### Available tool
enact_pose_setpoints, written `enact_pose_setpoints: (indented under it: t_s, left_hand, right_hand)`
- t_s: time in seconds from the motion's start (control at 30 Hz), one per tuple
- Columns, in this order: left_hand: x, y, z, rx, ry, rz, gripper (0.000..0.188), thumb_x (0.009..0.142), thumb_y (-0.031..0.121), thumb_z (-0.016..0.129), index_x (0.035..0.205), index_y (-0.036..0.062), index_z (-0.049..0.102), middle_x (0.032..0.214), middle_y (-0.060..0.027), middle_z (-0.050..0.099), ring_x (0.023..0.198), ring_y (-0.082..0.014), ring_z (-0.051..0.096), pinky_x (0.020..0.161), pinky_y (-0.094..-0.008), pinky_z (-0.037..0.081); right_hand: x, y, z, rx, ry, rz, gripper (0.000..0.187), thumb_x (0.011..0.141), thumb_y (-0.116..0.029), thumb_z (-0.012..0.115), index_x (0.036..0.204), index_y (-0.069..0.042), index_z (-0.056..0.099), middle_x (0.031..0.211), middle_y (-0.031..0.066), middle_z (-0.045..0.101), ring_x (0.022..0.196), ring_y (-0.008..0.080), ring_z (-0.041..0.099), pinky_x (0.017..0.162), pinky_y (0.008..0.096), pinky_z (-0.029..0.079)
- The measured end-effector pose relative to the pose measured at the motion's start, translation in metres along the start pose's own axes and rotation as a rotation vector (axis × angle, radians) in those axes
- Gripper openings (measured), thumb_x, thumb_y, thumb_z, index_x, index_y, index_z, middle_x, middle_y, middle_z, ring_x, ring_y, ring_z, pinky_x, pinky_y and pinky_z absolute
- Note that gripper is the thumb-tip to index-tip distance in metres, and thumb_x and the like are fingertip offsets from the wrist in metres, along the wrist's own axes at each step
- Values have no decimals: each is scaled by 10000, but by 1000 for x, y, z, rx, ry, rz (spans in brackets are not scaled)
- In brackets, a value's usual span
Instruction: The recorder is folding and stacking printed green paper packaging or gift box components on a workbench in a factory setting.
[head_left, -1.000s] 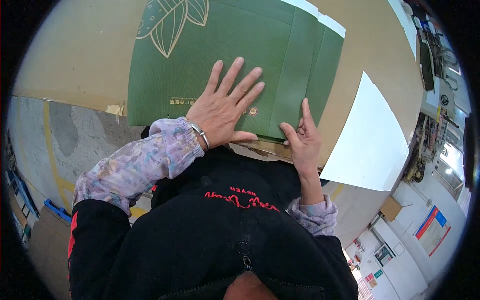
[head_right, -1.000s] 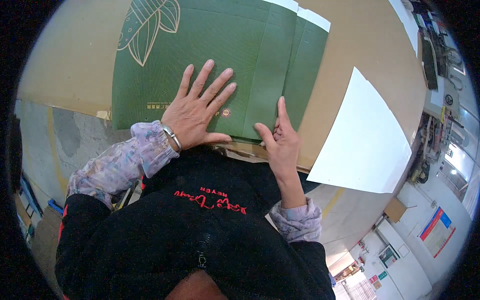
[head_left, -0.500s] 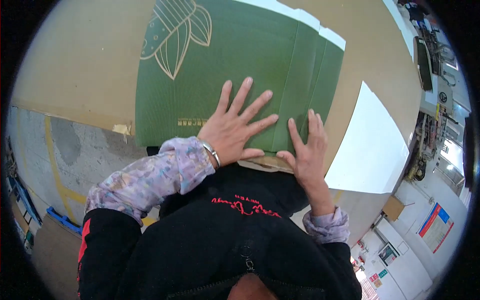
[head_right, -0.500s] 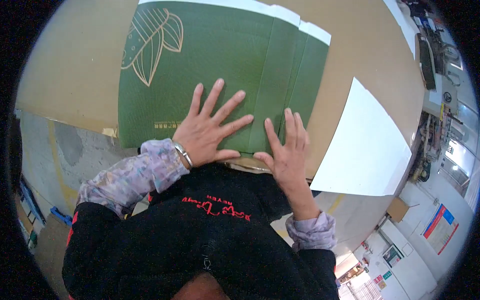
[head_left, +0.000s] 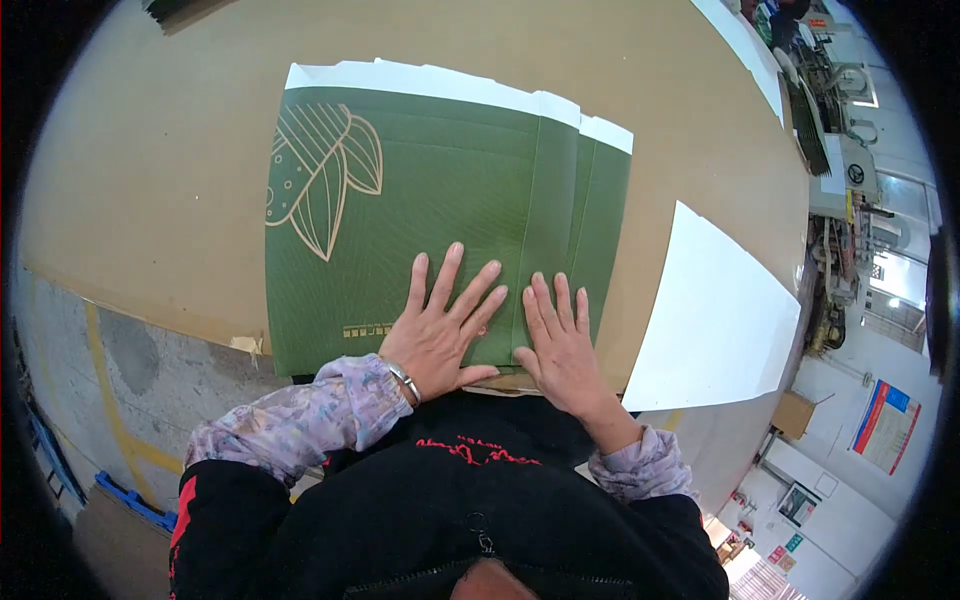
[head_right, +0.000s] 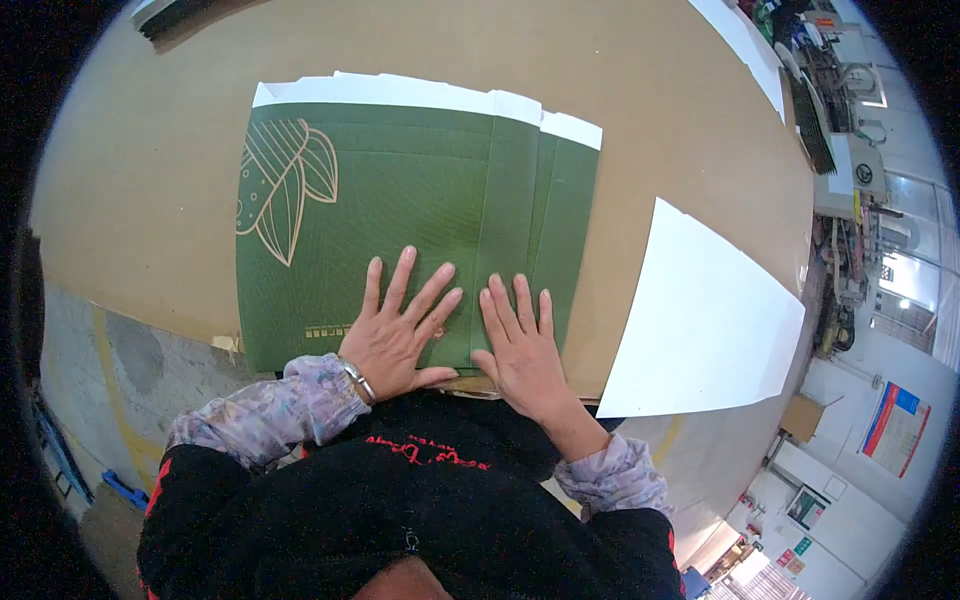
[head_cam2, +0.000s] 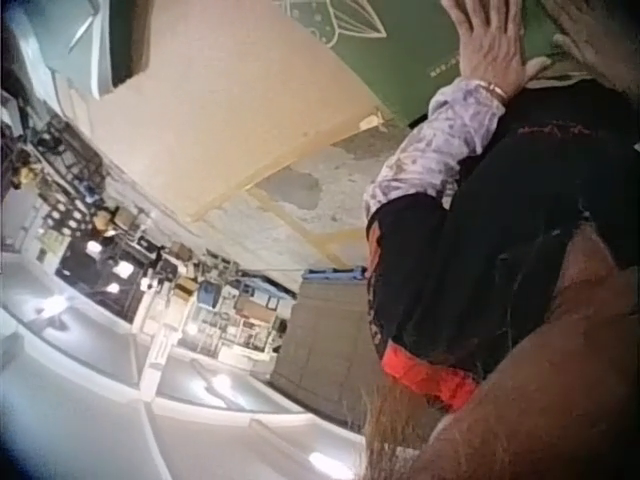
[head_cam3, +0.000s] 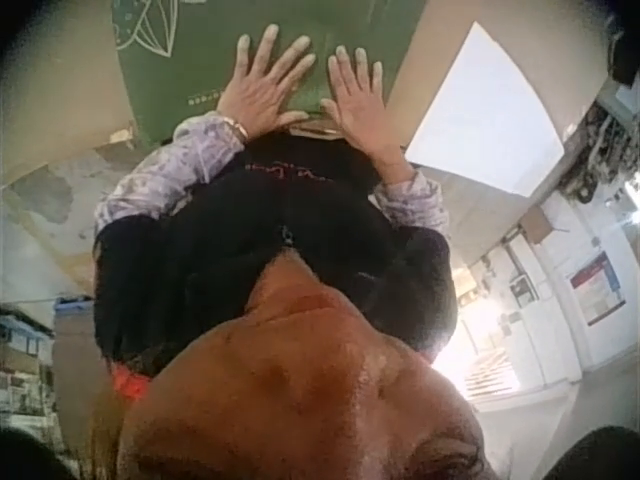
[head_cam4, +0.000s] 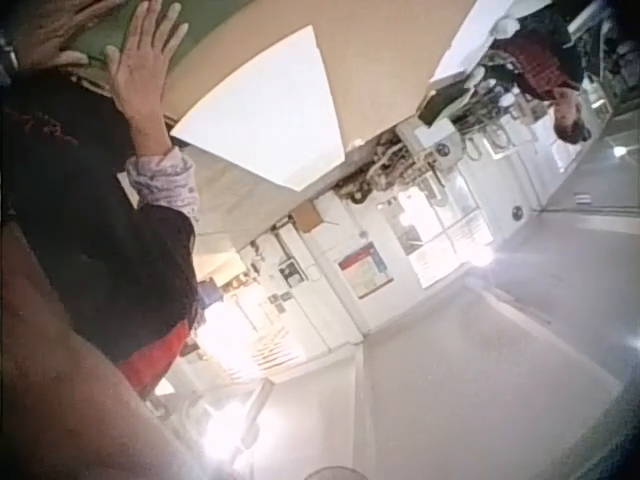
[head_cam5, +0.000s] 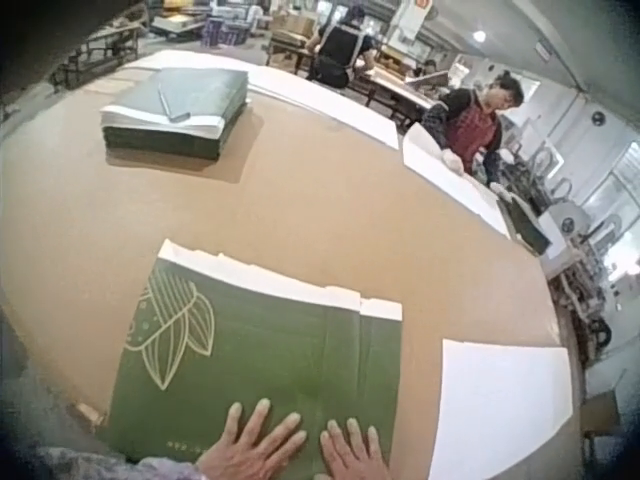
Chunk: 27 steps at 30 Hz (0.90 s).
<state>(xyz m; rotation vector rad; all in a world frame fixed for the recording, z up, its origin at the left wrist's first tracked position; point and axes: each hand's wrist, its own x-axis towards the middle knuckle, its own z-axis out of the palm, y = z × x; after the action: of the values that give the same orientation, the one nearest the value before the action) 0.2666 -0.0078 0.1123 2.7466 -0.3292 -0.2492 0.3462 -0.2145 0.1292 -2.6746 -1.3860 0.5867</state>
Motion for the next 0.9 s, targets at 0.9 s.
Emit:
enact_pose_setpoints:
  t_s: [0.9]
  left_hand:
    - [-24, -5, 0, 106, 331, -121, 922, 757, 602, 635, 1449, 69, 340, 1534, -145, 261, 1421, -399, 170, 1136, -568, 82]
  right_hand:
    - [9, -34, 35, 5, 659, 205, 767, 831, -327, 634, 1455, -46, 286, 1497, 205, 276, 1367, 348, 313, 1119, 527, 219]
